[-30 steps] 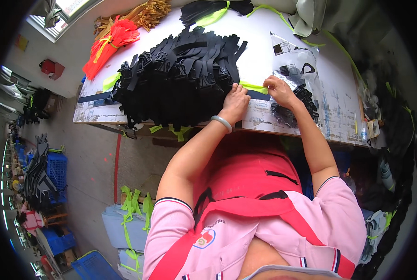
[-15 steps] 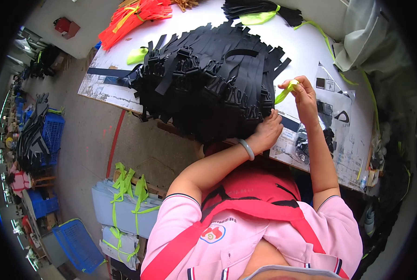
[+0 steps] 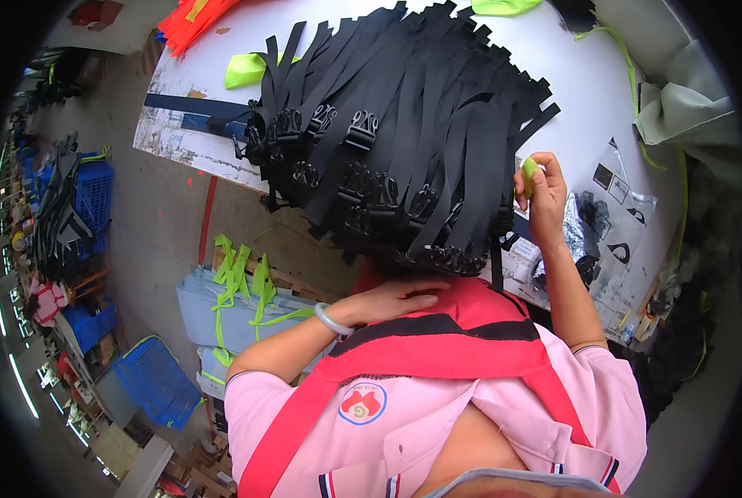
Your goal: Bundling black fabric straps with plastic buckles using neon yellow fabric strips in a workshop.
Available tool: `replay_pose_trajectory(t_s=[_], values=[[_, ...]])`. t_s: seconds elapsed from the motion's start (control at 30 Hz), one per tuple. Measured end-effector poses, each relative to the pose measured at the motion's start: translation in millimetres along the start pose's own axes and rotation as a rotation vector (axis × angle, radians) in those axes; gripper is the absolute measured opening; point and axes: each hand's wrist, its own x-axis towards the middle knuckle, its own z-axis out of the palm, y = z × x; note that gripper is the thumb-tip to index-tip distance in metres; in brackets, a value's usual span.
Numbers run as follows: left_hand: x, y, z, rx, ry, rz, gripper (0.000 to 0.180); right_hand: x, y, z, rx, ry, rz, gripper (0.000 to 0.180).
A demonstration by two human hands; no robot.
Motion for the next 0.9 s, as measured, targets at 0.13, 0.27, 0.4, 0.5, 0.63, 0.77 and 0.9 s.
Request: replay_pose_trajectory(t_s=[0.13, 0.27, 0.4, 0.5, 0.63, 0.77, 0.9], values=[[-120.7, -31.3, -80.9, 0.034, 0.283, -0.55, 0.025, 13.8, 3.3, 4.3, -0.029, 0.035, 0.163, 0.011], [-157.8, 9.5, -203.8, 0.011, 0.929, -0.295, 0.017, 18.5, 5.8, 11.2, -0.018, 0.159, 0.247, 0.012], [-95.7, 35.8, -335.4, -0.3, 1.154, 0.108, 0.024, 21.4, 11.1, 14.8, -0.009, 0.269, 0.264, 0.013], [-52.2, 17.6, -418.1, -0.814, 1.257, 0.178, 0.036, 23.9, 6.3, 27.2, -0.054, 0.319, 0.268, 0.014], [-9.5, 27.8, -453.1, -1.063, 1.18, 0.174, 0.035, 4.9, 11.1, 25.7, -0.078, 0.442, 0.269, 0.015], [2.0, 0.2, -469.5, -0.94, 1.059, 0.1, 0.026, 5.6, 10.3, 35.0, -0.07, 0.514, 0.272, 0.017], [-15.0, -16.4, -457.5, -0.884, 1.116, 0.077, 0.021, 15.4, 3.1, 32.7, 0.043, 0.495, 0.231, 0.016]])
